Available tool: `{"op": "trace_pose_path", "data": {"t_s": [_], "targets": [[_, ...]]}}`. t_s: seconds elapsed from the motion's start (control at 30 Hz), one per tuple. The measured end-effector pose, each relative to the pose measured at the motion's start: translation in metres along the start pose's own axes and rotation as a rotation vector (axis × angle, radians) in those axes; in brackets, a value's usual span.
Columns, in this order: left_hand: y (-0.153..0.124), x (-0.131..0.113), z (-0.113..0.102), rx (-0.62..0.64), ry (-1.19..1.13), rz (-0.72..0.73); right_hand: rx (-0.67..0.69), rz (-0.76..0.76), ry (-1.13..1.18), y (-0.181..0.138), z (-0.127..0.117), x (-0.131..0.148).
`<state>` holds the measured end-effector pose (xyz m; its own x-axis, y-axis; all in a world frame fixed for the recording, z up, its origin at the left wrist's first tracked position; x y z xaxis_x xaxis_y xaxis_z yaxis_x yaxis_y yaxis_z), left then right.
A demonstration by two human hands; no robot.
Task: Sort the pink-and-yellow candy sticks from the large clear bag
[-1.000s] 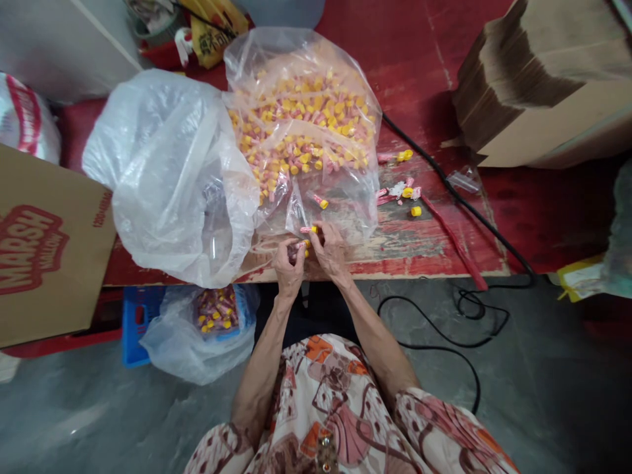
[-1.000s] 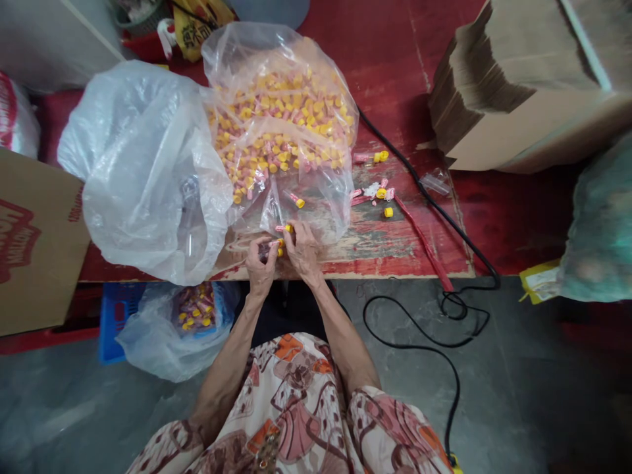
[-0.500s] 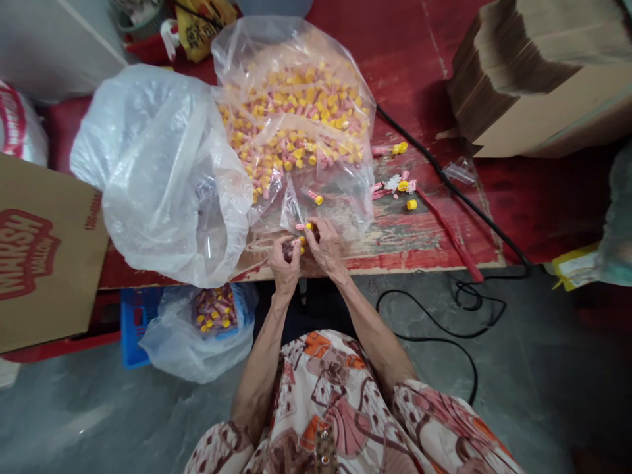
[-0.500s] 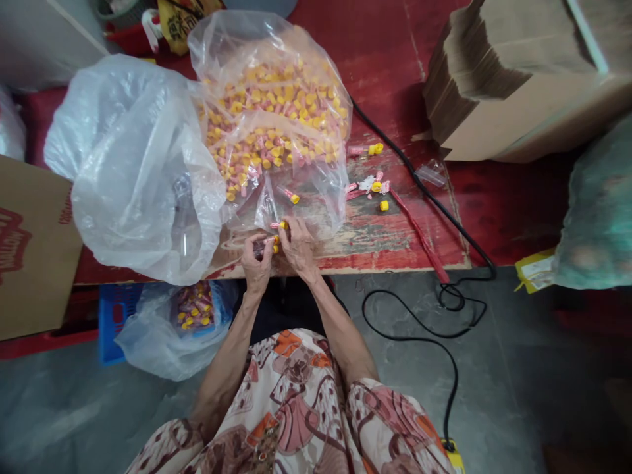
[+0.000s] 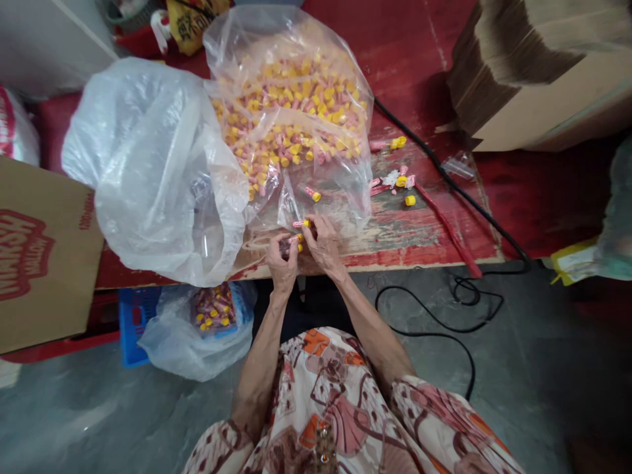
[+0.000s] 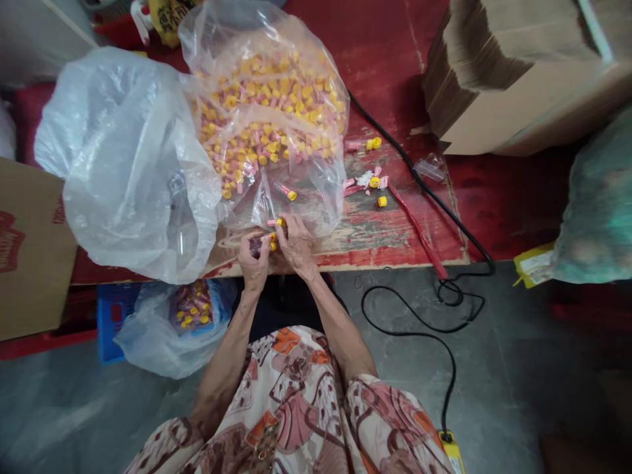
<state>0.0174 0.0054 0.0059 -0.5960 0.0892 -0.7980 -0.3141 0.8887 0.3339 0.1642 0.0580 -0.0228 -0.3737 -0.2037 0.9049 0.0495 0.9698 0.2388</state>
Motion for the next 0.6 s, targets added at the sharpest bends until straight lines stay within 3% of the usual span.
{"op": "trace_pose_path", "data": {"t_s": [0.6], "targets": [[0.0004,0.0005,-0.0004,0.009,0.002,-0.002,0.001,0.002,-0.012,-0.0003,-0.0011,0.0017]]}}
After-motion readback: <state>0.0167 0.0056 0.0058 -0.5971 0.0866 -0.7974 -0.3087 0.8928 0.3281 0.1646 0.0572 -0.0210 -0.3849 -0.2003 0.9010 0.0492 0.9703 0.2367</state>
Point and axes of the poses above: each hand's wrist, its own y-axis towards the middle knuckle, its own z-axis out of the palm, x = y × z, the point moved 6 cm from there along y, towards the middle knuckle, and after that the axes turned 1 degree about z, right-handed, at the moved point
